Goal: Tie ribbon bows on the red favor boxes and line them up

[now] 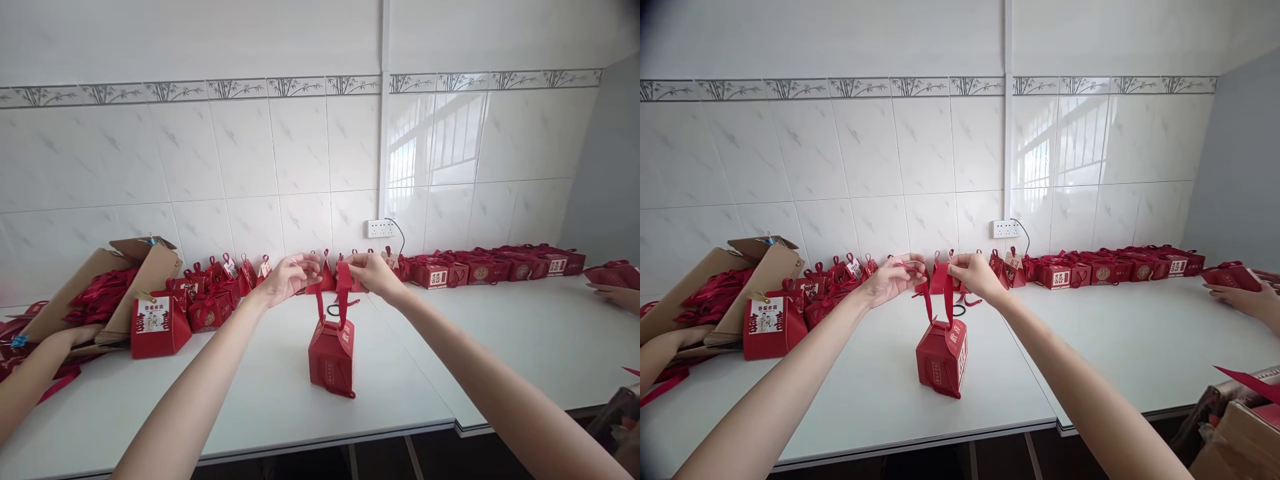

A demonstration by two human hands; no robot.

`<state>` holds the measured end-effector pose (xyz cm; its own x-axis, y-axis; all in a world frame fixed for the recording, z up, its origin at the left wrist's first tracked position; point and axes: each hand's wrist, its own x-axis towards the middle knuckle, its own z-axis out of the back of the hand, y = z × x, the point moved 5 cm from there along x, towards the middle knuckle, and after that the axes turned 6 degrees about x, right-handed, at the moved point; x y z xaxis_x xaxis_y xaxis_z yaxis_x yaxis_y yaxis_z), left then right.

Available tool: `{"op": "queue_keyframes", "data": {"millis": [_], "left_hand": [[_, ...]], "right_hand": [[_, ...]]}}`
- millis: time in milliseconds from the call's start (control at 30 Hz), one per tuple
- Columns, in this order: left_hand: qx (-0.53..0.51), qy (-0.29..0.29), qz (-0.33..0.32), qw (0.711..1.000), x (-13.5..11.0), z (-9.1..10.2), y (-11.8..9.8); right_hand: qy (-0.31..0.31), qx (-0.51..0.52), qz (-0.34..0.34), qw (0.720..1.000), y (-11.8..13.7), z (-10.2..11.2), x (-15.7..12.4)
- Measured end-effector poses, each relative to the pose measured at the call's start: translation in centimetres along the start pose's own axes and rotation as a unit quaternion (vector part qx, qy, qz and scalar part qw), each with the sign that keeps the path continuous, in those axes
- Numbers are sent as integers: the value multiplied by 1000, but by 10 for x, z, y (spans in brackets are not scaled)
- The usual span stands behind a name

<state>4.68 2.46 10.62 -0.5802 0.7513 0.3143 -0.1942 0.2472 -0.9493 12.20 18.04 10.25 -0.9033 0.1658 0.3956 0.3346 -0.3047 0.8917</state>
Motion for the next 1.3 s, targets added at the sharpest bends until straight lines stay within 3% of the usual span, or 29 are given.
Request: {"op": "queue_keyframes", "data": {"millis": [100, 300, 467, 567, 833, 1033, 1167, 1300], "left_hand": [[33, 6, -23, 999, 4, 0, -1], [152, -91, -95, 980, 17, 7, -10], [73, -140, -153, 975, 17, 5, -22], [10, -137, -180, 974, 14, 3, -29], [-78, -126, -72, 986, 15, 3, -11], [-1, -133, -89, 987, 2, -2, -6], [11, -164, -97, 982, -3, -1, -3], [24, -157, -89, 983, -8, -2, 2]], "right_hand": [[3, 28, -3, 1000, -5, -1, 2], [22, 99, -18, 995, -15, -4, 5], [28, 85, -23, 996, -20, -10, 4], [35, 86, -23, 995, -25, -12, 4], [56, 160, -6, 985, -30, -14, 6], [27, 129, 1, 991, -20, -22, 4], [45, 123, 20, 991, -13, -32, 4], [73, 118, 45, 989, -9, -41, 3]]}}
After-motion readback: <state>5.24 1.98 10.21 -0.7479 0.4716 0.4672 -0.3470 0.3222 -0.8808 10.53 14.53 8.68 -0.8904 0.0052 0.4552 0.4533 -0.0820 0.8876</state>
